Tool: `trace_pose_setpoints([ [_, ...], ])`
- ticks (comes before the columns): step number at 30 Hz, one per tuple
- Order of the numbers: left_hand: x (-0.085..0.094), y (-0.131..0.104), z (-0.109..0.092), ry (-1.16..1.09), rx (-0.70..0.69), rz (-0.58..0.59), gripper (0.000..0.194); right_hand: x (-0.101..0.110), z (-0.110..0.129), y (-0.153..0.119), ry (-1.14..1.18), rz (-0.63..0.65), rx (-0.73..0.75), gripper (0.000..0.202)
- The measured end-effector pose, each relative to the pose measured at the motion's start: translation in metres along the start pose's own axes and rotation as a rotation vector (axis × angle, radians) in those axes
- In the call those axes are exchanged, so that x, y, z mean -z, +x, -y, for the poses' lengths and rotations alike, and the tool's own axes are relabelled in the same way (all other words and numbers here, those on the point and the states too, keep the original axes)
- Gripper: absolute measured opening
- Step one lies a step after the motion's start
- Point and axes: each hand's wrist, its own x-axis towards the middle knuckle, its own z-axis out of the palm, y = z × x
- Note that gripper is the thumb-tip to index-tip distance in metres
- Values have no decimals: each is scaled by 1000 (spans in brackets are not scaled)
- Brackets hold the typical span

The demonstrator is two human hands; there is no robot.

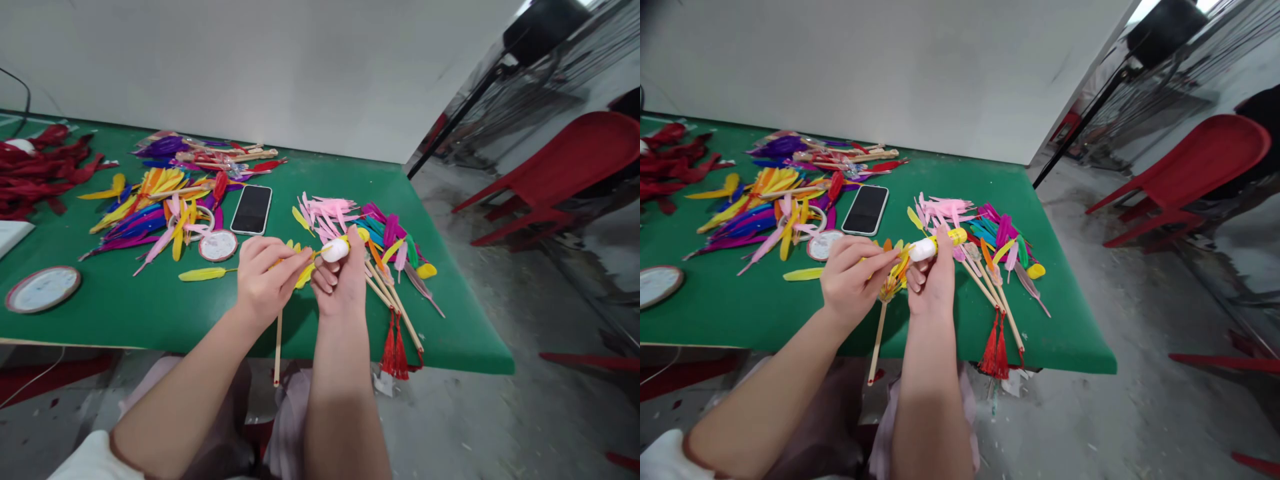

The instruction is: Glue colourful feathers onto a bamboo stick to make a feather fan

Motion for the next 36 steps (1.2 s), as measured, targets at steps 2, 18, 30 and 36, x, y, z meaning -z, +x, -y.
trace_pose_setpoints([
  [2, 0, 0, 0, 9, -47, -6, 17, 0, 0, 1, 18, 4, 2, 43],
  [18, -2, -3, -1, -9, -23, -24, 19, -8, 3, -3, 128, -116, -95, 46],
  [30, 0, -1, 0, -31, -19, -48, 20, -6, 3, -2, 102, -140, -107, 46],
  [36, 0, 1, 3, 16, -87, -17, 17, -6, 2, -1, 32, -174, -71, 47],
])
